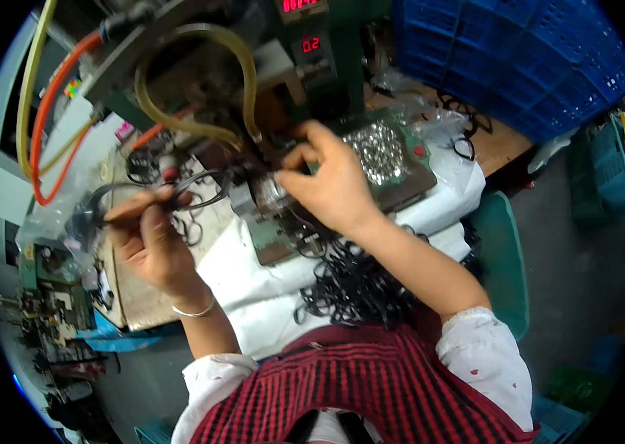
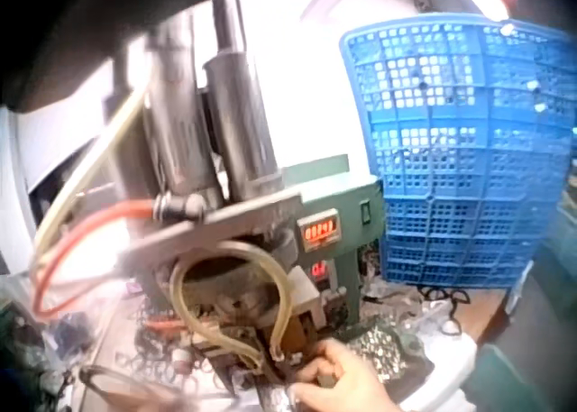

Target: The person repeatedly picks black rubber rings and small metal components from piles on a workbench, places them into a machine, and removes the assembled units. The process is continuous and repetitive throughout the clip.

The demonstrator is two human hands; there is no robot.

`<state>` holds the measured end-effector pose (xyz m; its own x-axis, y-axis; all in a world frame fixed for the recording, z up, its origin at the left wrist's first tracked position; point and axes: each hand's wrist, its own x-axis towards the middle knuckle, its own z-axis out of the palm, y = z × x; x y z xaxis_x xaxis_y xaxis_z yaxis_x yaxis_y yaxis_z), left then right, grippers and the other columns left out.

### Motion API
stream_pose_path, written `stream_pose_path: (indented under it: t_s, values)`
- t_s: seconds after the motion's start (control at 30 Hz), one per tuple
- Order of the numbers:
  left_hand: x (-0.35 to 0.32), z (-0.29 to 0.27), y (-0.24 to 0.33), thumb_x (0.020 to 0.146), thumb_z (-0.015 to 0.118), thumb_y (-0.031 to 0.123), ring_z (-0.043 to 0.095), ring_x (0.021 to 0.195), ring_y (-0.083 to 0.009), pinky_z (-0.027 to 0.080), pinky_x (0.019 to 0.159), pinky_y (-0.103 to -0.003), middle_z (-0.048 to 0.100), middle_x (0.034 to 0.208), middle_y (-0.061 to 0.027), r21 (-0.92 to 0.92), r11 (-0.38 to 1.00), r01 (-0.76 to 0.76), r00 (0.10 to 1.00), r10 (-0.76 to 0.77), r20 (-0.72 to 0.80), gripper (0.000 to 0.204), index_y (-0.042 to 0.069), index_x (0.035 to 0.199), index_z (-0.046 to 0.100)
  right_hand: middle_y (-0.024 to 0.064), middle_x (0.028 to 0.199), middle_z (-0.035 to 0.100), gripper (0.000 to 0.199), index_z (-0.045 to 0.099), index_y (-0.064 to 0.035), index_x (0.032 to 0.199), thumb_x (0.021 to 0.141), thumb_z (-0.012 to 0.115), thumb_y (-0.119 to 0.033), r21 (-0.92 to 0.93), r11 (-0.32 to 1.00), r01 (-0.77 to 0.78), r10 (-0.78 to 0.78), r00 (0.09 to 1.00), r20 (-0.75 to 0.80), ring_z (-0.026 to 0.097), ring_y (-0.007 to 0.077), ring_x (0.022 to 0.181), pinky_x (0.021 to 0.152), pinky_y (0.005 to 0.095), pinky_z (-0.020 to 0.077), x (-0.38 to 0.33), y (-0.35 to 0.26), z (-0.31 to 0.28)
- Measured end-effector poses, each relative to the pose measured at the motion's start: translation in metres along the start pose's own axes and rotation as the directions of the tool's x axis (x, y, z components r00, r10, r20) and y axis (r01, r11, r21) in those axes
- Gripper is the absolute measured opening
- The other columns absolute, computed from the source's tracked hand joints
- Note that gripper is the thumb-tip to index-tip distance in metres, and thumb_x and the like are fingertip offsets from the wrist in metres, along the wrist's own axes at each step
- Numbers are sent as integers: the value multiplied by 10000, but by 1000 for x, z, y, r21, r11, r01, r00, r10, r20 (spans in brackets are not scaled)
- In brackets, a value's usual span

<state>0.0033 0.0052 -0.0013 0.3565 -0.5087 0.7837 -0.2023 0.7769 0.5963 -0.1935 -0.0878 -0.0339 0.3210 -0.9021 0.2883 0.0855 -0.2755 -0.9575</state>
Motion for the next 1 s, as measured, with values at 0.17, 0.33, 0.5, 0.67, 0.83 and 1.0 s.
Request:
stream_pose_path:
  t_s: [0.17, 0.33, 0.5, 0.67, 0.83, 1.0]
  values:
    - [16, 16, -8, 944, 595, -24, 683, 851, -235, 606, 734, -364, 683, 977, -201, 184, 982, -37, 999, 41, -16, 102, -18, 1027, 537, 89, 936, 695, 493, 516, 32, 1271, 807, 682, 5, 173, 981, -94, 103, 994, -43, 634, 129, 916, 847, 281, 487, -5, -13, 9]
    - [-20, 12, -6, 923, 614, -24, 685, 790, -237, 579, 705, -357, 702, 968, -227, 184, 969, -163, 960, 112, 257, 124, 34, 1018, 560, 153, 1204, 652, 485, 568, -14, 1308, 833, 665, -30, -26, 997, 67, -65, 996, 67, 609, 264, 1171, 1011, 347, 461, -32, -22, -15]
    - [-34, 31, -2, 742, 764, 8, 634, 670, -178, 485, 550, -257, 742, 1081, -123, 300, 731, -613, 657, 262, 707, 223, 72, 929, 659, 204, 1374, 554, 285, 717, -22, 1026, 765, 729, -136, -936, 316, -153, -130, 971, -203, 427, 386, 1360, 1055, 479, 422, -22, 83, -89]
    - [-42, 42, -26, 725, 779, 28, 679, 725, -178, 509, 565, -275, 747, 1022, -89, 288, 710, -642, 663, 326, 674, 235, 75, 924, 664, 194, 1146, 677, 146, 713, -19, 880, 755, 717, -95, -862, 500, 80, -309, 947, -91, 563, 374, 1209, 1035, 450, 438, -5, 104, -111]
    - [-46, 44, -29, 706, 798, 43, 612, 612, -142, 462, 519, -264, 753, 1005, -64, 313, 723, -617, 712, 342, 613, 241, 89, 908, 675, 154, 910, 686, 145, 676, -35, 933, 813, 684, -117, -811, 585, -33, -263, 938, -228, 646, 348, 868, 784, 419, 507, 3, 117, -121]
    - [-52, 38, -33, 755, 761, 81, 584, 632, -119, 447, 538, -245, 745, 1055, -46, 311, 727, -612, 730, 368, 575, 209, 103, 942, 672, 159, 951, 705, 148, 700, -22, 990, 881, 640, -103, -755, 648, 105, -306, 943, -131, 663, 322, 896, 816, 388, 514, 0, 111, -109]
